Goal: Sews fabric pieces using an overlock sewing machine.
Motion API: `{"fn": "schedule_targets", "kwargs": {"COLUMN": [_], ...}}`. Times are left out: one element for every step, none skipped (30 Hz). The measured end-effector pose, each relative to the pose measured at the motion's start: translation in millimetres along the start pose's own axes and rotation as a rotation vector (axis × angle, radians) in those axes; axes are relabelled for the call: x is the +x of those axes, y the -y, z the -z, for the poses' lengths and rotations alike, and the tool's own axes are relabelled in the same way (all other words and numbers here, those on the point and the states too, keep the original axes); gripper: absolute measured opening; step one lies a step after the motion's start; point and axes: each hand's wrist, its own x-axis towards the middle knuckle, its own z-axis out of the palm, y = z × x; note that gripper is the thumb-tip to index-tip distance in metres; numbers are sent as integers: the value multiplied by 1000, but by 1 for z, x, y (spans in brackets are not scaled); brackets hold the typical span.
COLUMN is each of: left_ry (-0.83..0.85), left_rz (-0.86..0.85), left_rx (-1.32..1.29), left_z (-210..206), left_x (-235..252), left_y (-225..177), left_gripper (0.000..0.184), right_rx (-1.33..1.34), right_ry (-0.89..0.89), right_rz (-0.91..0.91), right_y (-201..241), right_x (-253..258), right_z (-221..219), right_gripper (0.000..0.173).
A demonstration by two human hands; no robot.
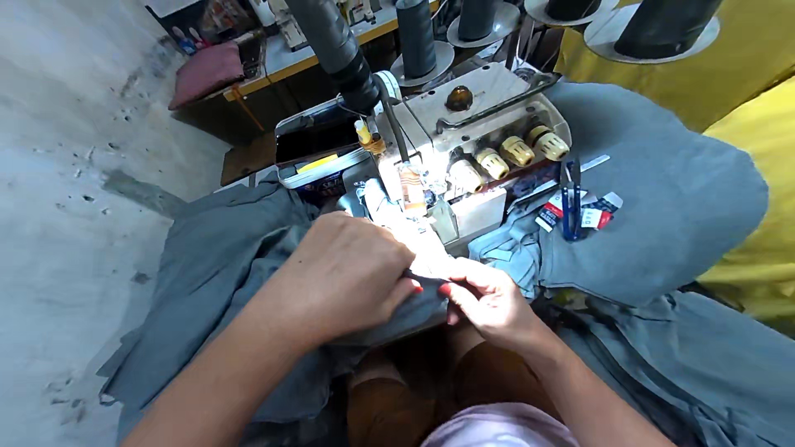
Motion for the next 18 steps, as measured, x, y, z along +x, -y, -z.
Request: {"fn": "schedule_targets", "kwargs": {"left_ry": [8,11,13,15,11,10,9,9,6,-7,-27,-56,-90,-113,-107,-71,-7,82], "left_rz": [11,23,35,44,48,52,58,65,68,61,44,14,-23,-57,-70,-53,-1,83], "left_rx": [5,13,22,30,36,46,51,48,45,41,40,37,35,28,7,-11,-11,-20], "left_z": [-3,-6,-9,-12,-14,-16,-18,-20,-23,-26,-30,-34,-38,-42,-47,-50,-52,-50], "left_x": [1,2,3,4,5,7,8,10,11,11,11,12,13,13,12,10,7,2], "left_y": [1,3,5,5,6,8,9,11,12,14,16,18,21,26,34,44,56,69], "left_gripper": [35,36,37,37,37,37,37,38,38,37,36,36,37,39,42,46,51,57], "right_rx": [-3,-5,-4,-1,3,5,8,13,16,20,21,19,15,15,14,18,24,32], "right_ry": [-15,-26,-37,-43,-47,-50,-54,-57,-59,-57,-57,-55,-52,-47,-44,-42,-46,-52], "right_rz": [0,-3,-9,-21,-35,-47,-54,-58,-64,-66,-65,-63,-69,-88,-103,-113,-116,-118], "right_y": [-2,-4,-6,-7,-8,-9,-11,-12,-14,-16,-18,-19,-19,-19,-18,-18,-19,-19], "right_x": [-2,-2,-1,2,5,9,12,16,19,22,25,27,28,30,31,32,32,31], "right_z": [-1,-2,-3,-3,-4,-4,-5,-6,-7,-7,-7,-8,-8,-7,-7,-7,-6,-6], "right_gripper": [14,14,13,13,13,13,12,11,10,9,9,9,9,9,9,9,9,8]}}
